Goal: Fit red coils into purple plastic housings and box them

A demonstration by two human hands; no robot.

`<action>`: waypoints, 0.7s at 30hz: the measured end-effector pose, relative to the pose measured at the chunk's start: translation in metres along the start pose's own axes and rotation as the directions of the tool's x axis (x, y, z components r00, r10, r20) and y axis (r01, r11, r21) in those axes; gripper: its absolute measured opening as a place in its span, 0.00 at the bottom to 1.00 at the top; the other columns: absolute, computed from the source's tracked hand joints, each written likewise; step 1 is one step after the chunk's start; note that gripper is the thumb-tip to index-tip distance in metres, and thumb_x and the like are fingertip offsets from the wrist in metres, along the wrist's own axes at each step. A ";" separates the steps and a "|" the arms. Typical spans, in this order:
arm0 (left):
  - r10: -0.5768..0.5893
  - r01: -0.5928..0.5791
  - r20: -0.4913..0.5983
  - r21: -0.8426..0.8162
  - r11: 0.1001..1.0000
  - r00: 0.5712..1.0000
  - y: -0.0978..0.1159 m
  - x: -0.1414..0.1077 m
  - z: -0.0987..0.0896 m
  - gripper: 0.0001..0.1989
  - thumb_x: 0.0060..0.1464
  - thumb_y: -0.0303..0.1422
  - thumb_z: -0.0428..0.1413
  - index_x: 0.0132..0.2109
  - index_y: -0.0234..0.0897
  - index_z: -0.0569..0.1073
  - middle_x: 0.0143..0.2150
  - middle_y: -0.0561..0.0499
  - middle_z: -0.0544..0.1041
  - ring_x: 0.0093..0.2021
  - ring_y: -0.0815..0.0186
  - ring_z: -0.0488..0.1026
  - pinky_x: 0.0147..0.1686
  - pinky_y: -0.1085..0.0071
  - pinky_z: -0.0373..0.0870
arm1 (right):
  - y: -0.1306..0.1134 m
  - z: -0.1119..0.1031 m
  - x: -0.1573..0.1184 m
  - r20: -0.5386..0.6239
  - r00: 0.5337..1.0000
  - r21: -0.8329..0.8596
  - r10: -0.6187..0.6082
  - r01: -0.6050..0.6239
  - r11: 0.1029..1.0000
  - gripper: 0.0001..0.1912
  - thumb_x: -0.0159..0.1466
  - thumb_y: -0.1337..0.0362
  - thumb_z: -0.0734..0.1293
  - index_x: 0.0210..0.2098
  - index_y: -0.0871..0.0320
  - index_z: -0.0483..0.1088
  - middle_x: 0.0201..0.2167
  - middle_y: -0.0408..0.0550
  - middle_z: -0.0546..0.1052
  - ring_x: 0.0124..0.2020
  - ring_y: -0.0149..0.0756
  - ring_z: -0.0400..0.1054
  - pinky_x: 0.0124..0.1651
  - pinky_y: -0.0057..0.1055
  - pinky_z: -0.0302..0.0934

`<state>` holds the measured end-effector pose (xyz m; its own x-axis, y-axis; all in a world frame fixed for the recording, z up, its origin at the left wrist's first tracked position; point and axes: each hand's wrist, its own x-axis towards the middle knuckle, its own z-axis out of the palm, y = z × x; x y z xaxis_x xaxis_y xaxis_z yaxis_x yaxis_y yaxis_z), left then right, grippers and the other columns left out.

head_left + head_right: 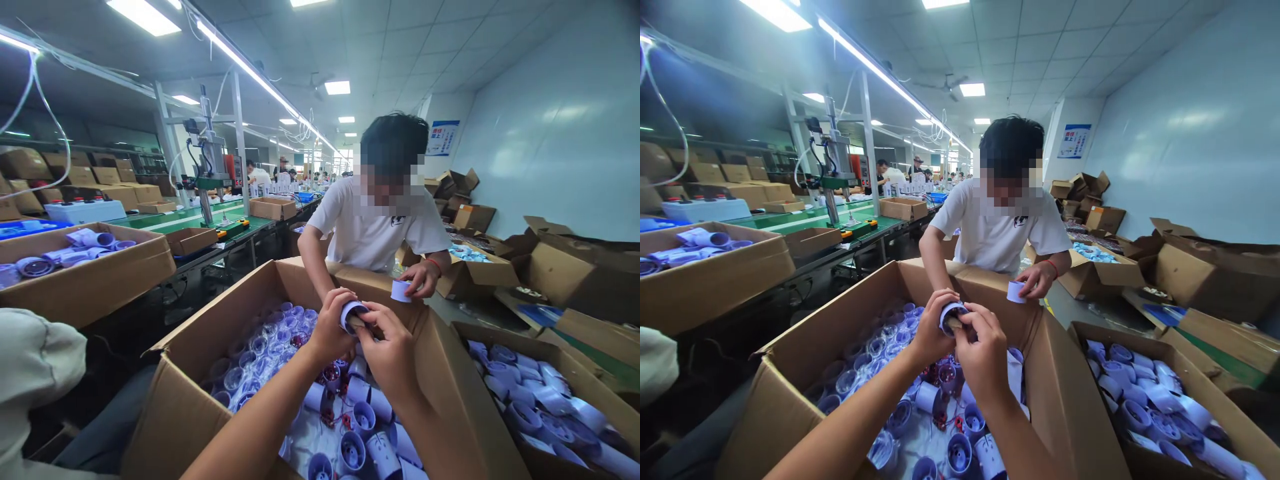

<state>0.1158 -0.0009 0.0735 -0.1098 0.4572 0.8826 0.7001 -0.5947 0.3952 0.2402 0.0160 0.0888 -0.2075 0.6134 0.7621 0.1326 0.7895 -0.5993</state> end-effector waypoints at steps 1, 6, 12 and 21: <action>0.012 -0.012 -0.009 -0.012 1.000 1.000 0.001 0.000 0.001 0.21 0.43 0.28 0.58 0.47 0.40 0.64 0.46 0.45 0.69 0.45 0.61 0.70 0.45 0.63 0.70 | -0.002 0.001 -0.001 -0.013 0.998 0.040 0.061 -0.060 0.997 0.03 0.56 0.65 0.66 0.26 0.54 0.67 0.39 0.51 0.77 0.38 0.42 0.70 0.42 0.39 0.65; 0.036 -0.036 -0.009 0.013 0.999 0.999 0.008 0.002 0.002 0.17 0.44 0.29 0.57 0.43 0.41 0.65 0.42 0.47 0.71 0.42 0.61 0.70 0.42 0.62 0.69 | -0.008 0.009 -0.005 -0.008 0.921 0.281 0.390 -0.372 0.885 0.12 0.53 0.63 0.68 0.36 0.54 0.64 0.38 0.50 0.76 0.35 0.39 0.71 0.38 0.36 0.66; 0.103 -0.106 0.035 0.088 0.991 0.994 0.011 0.004 0.001 0.18 0.39 0.24 0.54 0.41 0.41 0.66 0.39 0.49 0.72 0.41 0.60 0.69 0.42 0.61 0.67 | -0.003 0.007 0.004 0.205 0.830 0.448 0.518 -0.550 0.704 0.14 0.47 0.58 0.70 0.32 0.57 0.70 0.29 0.47 0.77 0.34 0.41 0.71 0.39 0.35 0.64; 0.052 -0.079 0.180 0.145 0.986 0.982 0.007 0.003 -0.001 0.18 0.38 0.22 0.52 0.41 0.38 0.67 0.39 0.48 0.72 0.40 0.62 0.68 0.40 0.65 0.68 | 0.012 0.013 -0.001 0.120 0.851 0.250 0.511 -0.524 0.814 0.06 0.49 0.62 0.66 0.27 0.55 0.66 0.23 0.39 0.73 0.27 0.35 0.67 0.32 0.29 0.59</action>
<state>0.1201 -0.0042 0.0797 0.0557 0.5369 0.8418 0.8013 -0.5271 0.2832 0.2299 0.0243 0.0776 -0.2247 0.9228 0.3129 -0.0259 0.3153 -0.9486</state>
